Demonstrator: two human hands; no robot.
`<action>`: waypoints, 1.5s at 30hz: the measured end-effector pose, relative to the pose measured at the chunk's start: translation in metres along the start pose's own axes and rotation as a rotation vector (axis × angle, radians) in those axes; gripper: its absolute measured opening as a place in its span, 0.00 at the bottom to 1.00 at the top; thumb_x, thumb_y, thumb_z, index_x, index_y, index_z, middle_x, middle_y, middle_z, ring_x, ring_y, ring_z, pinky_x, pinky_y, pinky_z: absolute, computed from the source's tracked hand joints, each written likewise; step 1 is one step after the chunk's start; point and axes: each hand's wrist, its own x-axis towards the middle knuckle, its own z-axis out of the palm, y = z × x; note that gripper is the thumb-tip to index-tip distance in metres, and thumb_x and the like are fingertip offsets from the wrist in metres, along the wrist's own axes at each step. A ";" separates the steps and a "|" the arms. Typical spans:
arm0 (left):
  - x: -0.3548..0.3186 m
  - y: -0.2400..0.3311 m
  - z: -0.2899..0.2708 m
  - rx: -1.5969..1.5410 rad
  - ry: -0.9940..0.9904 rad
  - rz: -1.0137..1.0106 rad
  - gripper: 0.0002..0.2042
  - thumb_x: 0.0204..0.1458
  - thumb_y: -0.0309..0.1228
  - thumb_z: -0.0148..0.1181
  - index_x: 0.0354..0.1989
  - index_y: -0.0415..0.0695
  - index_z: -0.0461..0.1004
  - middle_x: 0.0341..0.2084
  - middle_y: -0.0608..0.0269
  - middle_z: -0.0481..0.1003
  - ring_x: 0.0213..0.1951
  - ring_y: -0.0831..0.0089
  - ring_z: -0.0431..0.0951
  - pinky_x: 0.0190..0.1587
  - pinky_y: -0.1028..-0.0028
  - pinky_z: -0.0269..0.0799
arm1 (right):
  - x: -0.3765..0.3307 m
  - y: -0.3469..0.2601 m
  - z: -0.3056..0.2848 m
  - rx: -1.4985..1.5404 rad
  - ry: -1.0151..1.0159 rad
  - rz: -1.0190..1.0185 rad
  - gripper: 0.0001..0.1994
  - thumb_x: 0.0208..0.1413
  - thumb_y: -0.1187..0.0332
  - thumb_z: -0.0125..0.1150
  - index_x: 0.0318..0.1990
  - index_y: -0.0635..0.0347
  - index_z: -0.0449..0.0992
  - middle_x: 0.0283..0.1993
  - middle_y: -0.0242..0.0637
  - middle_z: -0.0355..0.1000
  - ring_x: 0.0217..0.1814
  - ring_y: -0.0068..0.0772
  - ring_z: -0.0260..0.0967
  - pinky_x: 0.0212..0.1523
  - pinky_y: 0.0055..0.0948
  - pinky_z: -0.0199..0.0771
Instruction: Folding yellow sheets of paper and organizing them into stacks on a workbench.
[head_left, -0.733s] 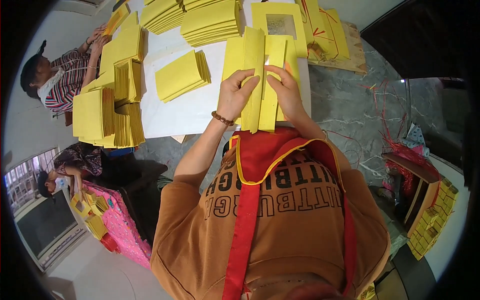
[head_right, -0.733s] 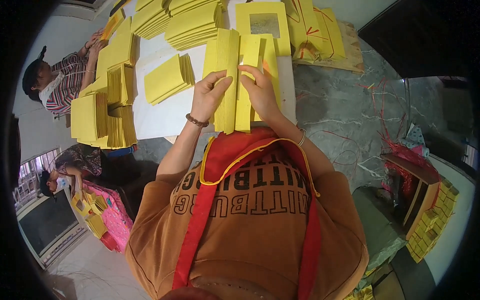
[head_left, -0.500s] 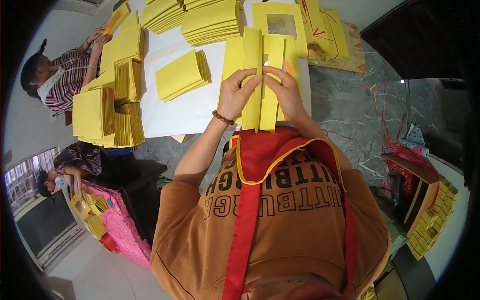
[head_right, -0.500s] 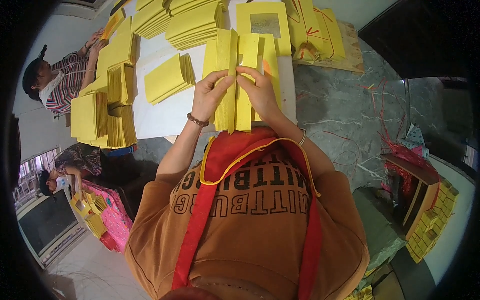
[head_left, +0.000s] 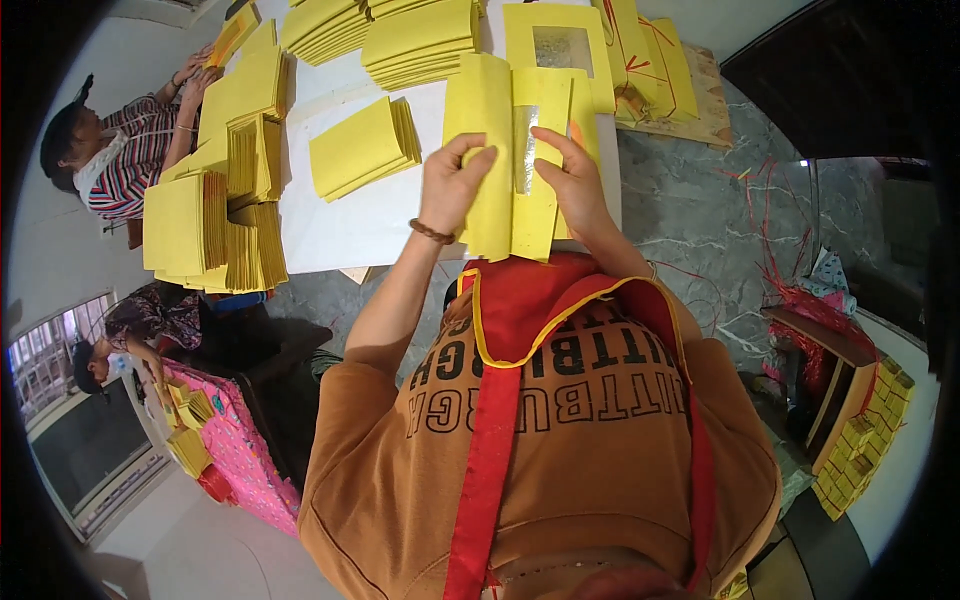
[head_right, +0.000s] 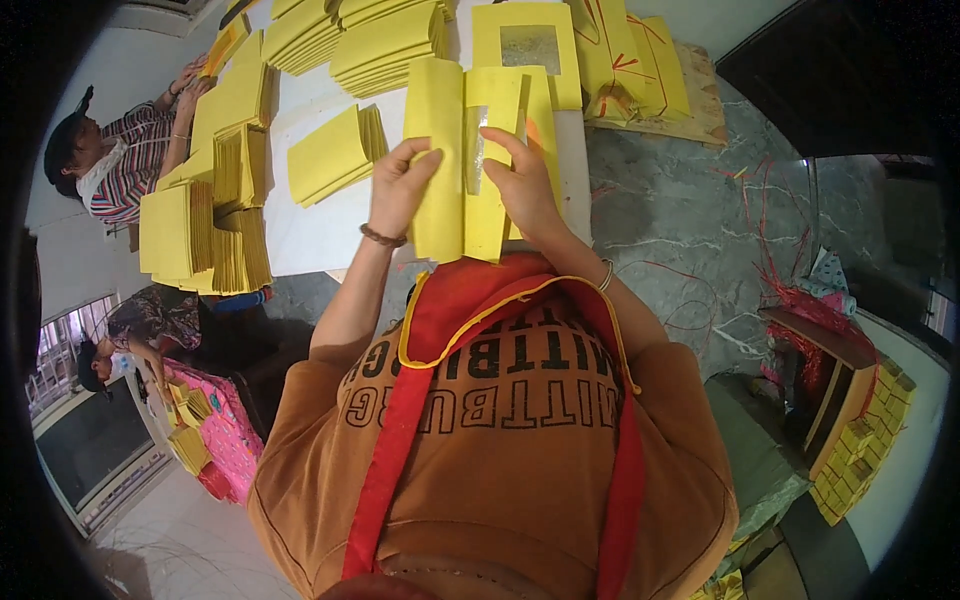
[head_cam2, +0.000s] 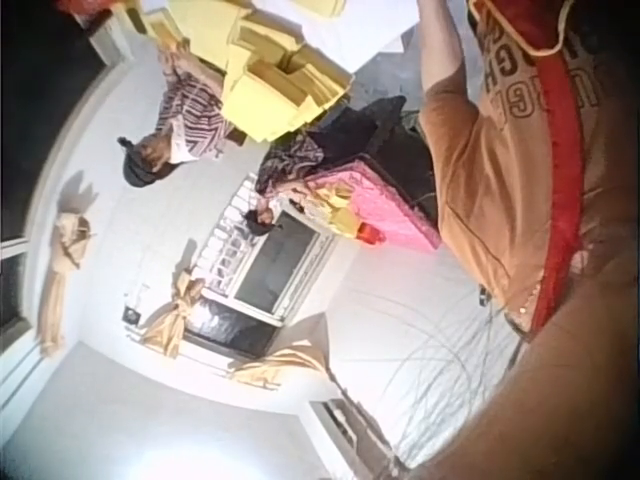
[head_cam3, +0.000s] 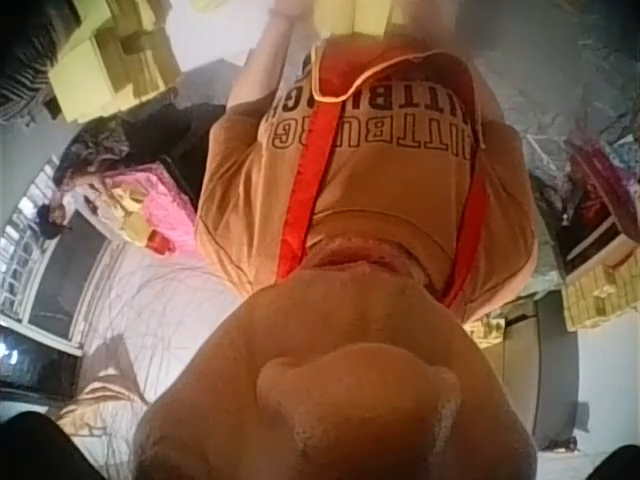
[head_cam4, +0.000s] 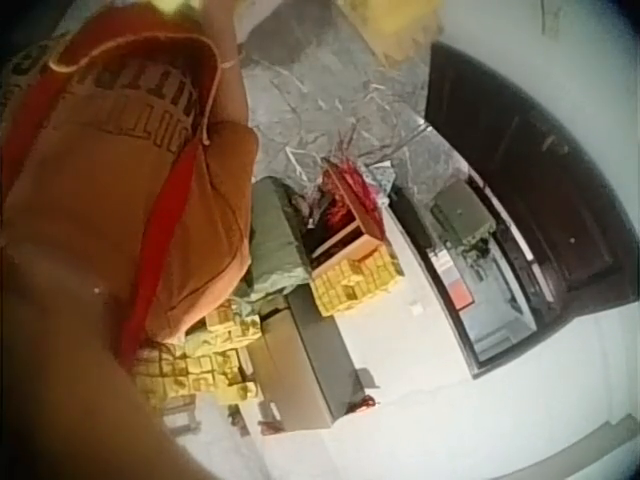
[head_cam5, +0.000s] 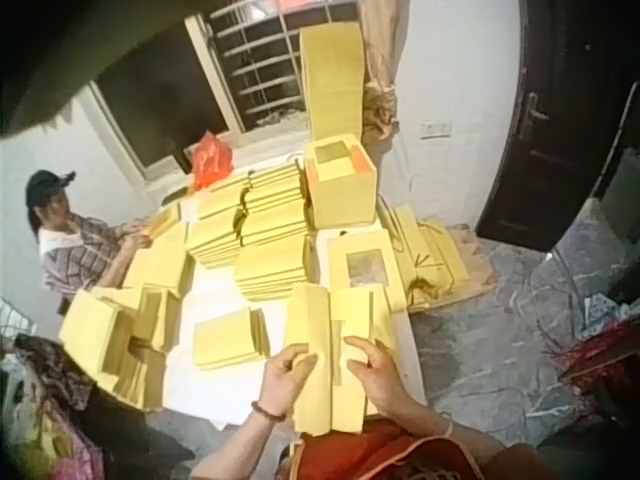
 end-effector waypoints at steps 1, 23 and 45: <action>0.000 0.004 -0.006 0.000 0.000 0.000 0.07 0.50 0.26 0.56 0.36 0.37 0.75 0.25 0.67 0.76 0.25 0.85 0.72 0.27 0.83 0.66 | 0.001 0.002 -0.002 0.000 0.000 0.000 0.18 0.51 0.76 0.51 0.52 0.64 0.67 0.42 0.33 0.69 0.38 0.18 0.64 0.37 0.17 0.63; 0.002 0.008 0.019 0.463 -0.008 0.148 0.13 0.43 0.34 0.63 0.33 0.38 0.75 0.25 0.55 0.74 0.24 0.68 0.72 0.27 0.73 0.66 | 0.005 0.002 0.001 0.120 0.004 0.120 0.15 0.56 0.64 0.53 0.45 0.67 0.71 0.42 0.34 0.68 0.44 0.21 0.63 0.46 0.19 0.62; 0.004 0.003 0.019 0.649 -0.062 0.416 0.19 0.38 0.43 0.68 0.33 0.42 0.74 0.25 0.58 0.73 0.25 0.63 0.73 0.28 0.69 0.68 | 0.008 0.008 -0.003 0.308 0.100 0.222 0.12 0.55 0.67 0.53 0.42 0.65 0.69 0.37 0.31 0.67 0.41 0.20 0.62 0.41 0.19 0.62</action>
